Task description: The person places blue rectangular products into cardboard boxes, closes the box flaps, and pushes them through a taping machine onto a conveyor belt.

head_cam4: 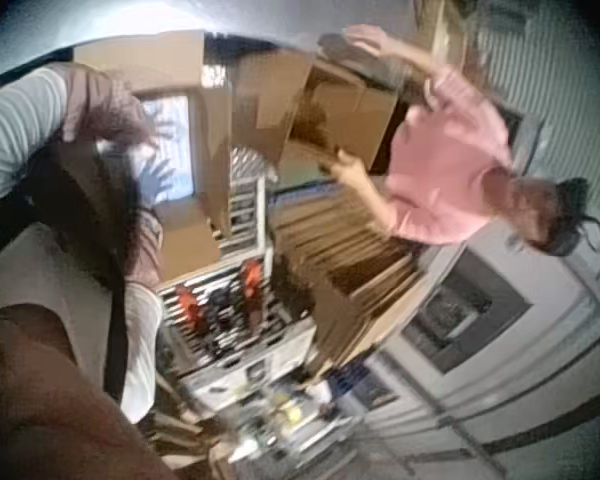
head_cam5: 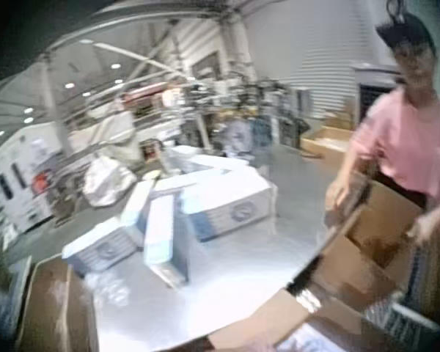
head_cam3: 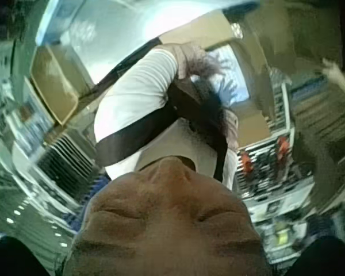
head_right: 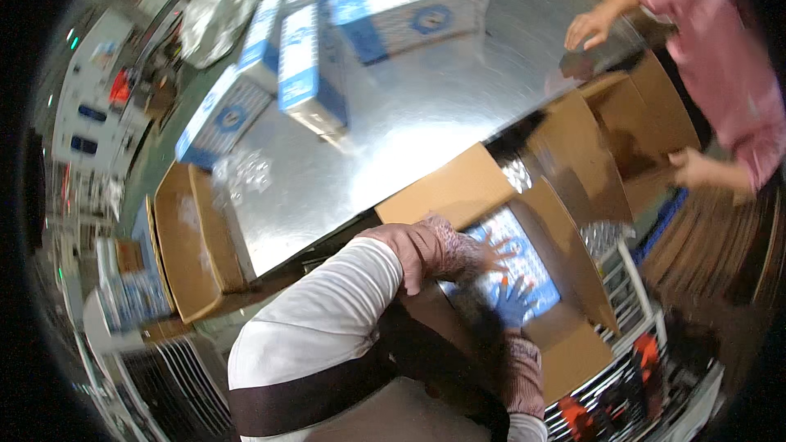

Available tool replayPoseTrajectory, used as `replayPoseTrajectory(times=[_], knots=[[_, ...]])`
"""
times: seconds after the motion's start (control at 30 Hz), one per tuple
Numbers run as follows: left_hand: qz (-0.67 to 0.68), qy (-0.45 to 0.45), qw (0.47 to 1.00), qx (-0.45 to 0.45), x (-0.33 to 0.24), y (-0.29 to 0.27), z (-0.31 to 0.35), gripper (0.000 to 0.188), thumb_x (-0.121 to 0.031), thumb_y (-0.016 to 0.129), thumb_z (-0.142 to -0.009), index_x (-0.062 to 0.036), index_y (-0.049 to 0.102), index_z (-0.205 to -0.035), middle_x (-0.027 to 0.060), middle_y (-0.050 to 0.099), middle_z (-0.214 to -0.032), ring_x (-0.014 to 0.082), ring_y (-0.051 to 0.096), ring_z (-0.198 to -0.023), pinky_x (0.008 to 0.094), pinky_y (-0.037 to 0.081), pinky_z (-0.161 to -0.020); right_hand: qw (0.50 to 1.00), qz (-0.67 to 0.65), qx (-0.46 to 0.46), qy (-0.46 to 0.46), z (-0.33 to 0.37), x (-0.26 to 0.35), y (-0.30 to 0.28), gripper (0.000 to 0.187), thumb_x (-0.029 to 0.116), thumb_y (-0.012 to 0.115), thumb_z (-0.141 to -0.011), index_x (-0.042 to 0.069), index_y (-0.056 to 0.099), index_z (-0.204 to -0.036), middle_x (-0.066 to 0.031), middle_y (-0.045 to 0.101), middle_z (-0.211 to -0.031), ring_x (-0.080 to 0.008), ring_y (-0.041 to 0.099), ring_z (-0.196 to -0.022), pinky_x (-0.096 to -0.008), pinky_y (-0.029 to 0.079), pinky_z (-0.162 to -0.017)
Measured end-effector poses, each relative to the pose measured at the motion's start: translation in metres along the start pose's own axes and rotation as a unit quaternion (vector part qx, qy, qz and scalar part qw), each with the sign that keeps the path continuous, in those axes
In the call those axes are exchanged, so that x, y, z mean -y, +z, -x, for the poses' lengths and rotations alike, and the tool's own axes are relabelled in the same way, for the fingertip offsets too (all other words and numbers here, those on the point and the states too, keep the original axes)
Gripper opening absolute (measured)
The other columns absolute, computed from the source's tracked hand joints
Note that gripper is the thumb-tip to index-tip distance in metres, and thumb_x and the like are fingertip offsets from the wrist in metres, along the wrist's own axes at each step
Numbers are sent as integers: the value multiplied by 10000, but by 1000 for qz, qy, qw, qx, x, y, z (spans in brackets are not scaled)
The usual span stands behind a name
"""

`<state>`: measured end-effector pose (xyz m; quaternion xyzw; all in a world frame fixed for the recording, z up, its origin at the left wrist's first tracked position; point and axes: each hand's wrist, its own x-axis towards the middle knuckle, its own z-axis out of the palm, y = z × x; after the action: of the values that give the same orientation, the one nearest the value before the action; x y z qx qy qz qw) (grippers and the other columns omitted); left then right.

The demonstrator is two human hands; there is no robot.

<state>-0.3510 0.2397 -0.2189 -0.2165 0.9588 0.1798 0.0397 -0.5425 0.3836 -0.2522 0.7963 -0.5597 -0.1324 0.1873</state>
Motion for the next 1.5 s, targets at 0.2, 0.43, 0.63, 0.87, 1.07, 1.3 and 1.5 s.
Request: replayPoseTrajectory(times=[0.2, 0.43, 0.63, 0.87, 1.07, 1.3, 1.5], knots=[[302, -6, 875, -379, 2, -226, 132, 418, -210, 680, -801, 0, 584, -1149, 187, 605, -1129, 322, 595, -994, 390, 488, -868, 890, -266, 370, -3, -28, -16, -72, 1161, 679, 651, -674, 150, 48, -1513, -240, -108, -1539, -505, -95, -1387, -729, 125, -1010], [-232, -700, 483, -472, 110, -107, 585, 626, -196, 754, -728, -74, 475, -1275, 217, 466, -1256, 387, 399, -1191, 489, 342, -984, 893, -239, 380, -39, -38, -16, -66, 1210, 637, 674, -658, 43, 35, -1497, -314, -45, -1514, -495, -61, -1394, -531, -1, -1137], [52, -879, 279, -382, 139, -103, 654, 748, -502, 744, -685, -235, 452, -1320, 236, 342, -1410, 433, 304, -1300, 560, 328, -995, 871, -256, 416, 47, -38, -2, -67, 1238, 594, 697, -647, -12, 8, -1479, -321, -51, -1509, -471, -57, -1404, -529, 32, -1142], [-76, -696, 446, -558, 141, -97, 610, 485, -142, 705, -773, -95, 527, -1221, 185, 498, -1257, 392, 464, -1169, 449, 402, -960, 869, -280, 397, 88, -48, 13, -84, 1133, 508, 699, -647, -26, 123, -1464, -309, 44, -1510, -521, 67, -1380, -547, 165, -1122], [-58, -681, 471, -557, 125, -105, 647, 291, -40, 608, -846, -30, 586, -1136, 213, 554, -1193, 386, 585, -997, 420, 479, -847, 875, -280, 384, 92, -48, 13, -79, 1060, 421, 699, -679, -15, 134, -1463, -320, 42, -1504, -526, 108, -1370, -528, 231, -1106], [-28, -545, 349, -762, 105, -149, 648, 200, -33, 510, -927, 24, 619, -1084, 113, 621, -933, 203, 643, -842, 336, 600, -677, 888, -284, 359, 39, -35, 1, -97, 989, 377, 690, -710, 28, 163, -1470, -298, 76, -1506, -515, 115, -1370, -524, 291, -1076], [331, -309, 481, -751, 47, -267, 463, 285, -168, 539, -953, 17, 584, -1165, 123, 619, -1083, 208, 644, -901, 323, 580, -651, 891, -313, 330, 4, -25, -18, -91, 917, 367, 661, -692, 51, 242, -1444, -288, 136, -1496, -504, 214, -1337, -522, 319, -1057]])
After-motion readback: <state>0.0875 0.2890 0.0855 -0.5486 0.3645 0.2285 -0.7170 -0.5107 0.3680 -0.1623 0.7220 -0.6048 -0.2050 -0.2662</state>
